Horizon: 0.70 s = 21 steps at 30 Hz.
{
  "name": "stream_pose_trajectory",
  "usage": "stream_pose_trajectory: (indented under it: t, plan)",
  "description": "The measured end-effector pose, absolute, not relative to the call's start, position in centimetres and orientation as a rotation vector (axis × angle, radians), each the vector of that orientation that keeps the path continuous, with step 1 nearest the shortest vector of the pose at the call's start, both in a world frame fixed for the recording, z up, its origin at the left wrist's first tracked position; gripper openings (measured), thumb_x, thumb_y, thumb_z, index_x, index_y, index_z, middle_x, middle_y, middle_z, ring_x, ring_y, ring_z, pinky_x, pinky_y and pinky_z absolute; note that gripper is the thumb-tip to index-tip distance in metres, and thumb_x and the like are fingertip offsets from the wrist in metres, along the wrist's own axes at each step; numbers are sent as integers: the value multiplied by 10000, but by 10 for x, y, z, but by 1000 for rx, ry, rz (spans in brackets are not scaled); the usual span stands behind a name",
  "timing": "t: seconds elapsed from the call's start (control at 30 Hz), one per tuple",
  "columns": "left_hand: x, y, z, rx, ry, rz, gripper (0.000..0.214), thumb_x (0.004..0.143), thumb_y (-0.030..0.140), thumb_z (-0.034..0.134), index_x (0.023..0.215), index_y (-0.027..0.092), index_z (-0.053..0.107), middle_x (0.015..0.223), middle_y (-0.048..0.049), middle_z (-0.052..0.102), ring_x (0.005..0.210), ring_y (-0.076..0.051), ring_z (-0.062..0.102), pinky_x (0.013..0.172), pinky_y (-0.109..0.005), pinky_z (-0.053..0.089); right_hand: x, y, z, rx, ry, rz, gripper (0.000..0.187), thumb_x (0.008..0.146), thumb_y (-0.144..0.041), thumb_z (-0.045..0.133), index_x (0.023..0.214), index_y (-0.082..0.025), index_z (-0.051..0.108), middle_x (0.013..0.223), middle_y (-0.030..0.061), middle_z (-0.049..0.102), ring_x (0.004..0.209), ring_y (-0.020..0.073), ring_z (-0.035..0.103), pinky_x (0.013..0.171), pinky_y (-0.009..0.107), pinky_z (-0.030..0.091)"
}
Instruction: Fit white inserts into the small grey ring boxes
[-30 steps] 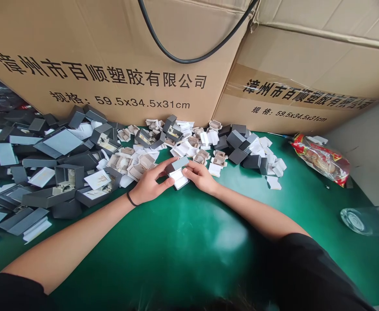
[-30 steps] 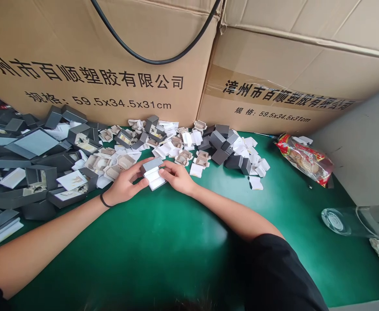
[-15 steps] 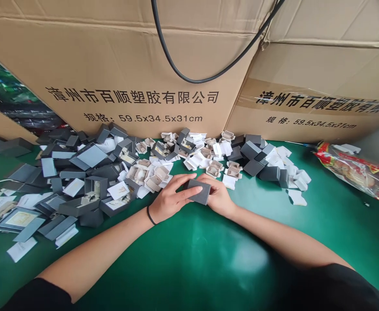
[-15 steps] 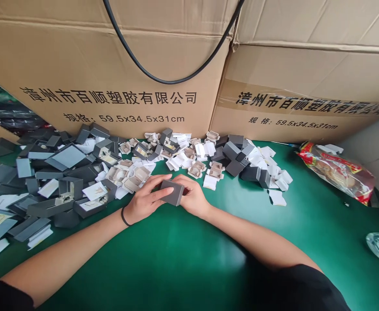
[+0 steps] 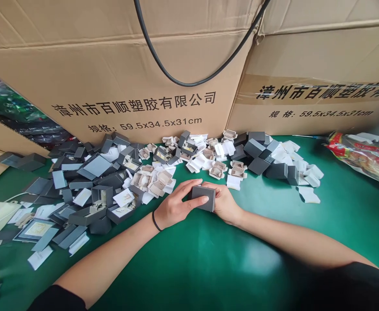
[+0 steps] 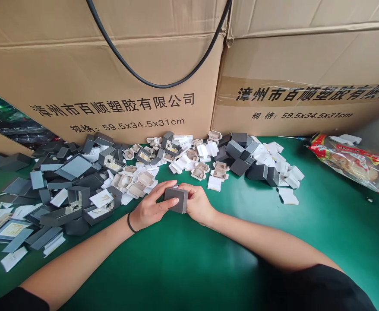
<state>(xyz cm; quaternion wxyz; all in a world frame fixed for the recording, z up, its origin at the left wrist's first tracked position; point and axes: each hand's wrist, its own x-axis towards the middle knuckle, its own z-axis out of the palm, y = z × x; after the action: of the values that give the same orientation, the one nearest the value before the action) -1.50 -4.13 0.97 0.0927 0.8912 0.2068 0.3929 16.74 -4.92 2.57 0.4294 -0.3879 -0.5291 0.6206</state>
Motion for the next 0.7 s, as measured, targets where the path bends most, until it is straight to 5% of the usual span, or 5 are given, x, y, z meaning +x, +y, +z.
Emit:
stream_pose_trajectory:
  t: [0.23, 0.43, 0.7]
  plan:
    - [-14, -38, 12, 2616, 643, 1118, 752, 795, 16, 584, 1400, 375, 318, 1452, -113, 366, 1302, -277, 414, 963, -435, 497, 169, -48, 18, -1017, -1218, 1669, 166, 679, -309, 653, 715, -174, 563, 488, -78, 470, 402, 54, 430, 387, 179, 358]
    - [-18, -40, 10, 2699, 570, 1151, 712, 786, -20, 568, 1353, 373, 392, 1490, -67, 300, 1331, -294, 364, 986, -474, 482, 176, -45, 23, -944, -1336, 1709, 153, 620, -220, 685, 757, -155, 666, 709, -37, 578, 356, 21, 457, 309, 166, 362]
    - [-19, -40, 11, 2741, 573, 1130, 772, 776, -19, 575, 1358, 426, 332, 1514, -47, 241, 1340, -311, 346, 957, -489, 497, 170, -46, 27, -918, -1298, 1714, 151, 591, -243, 691, 718, -161, 674, 746, -19, 576, 448, 48, 483, 334, 175, 384]
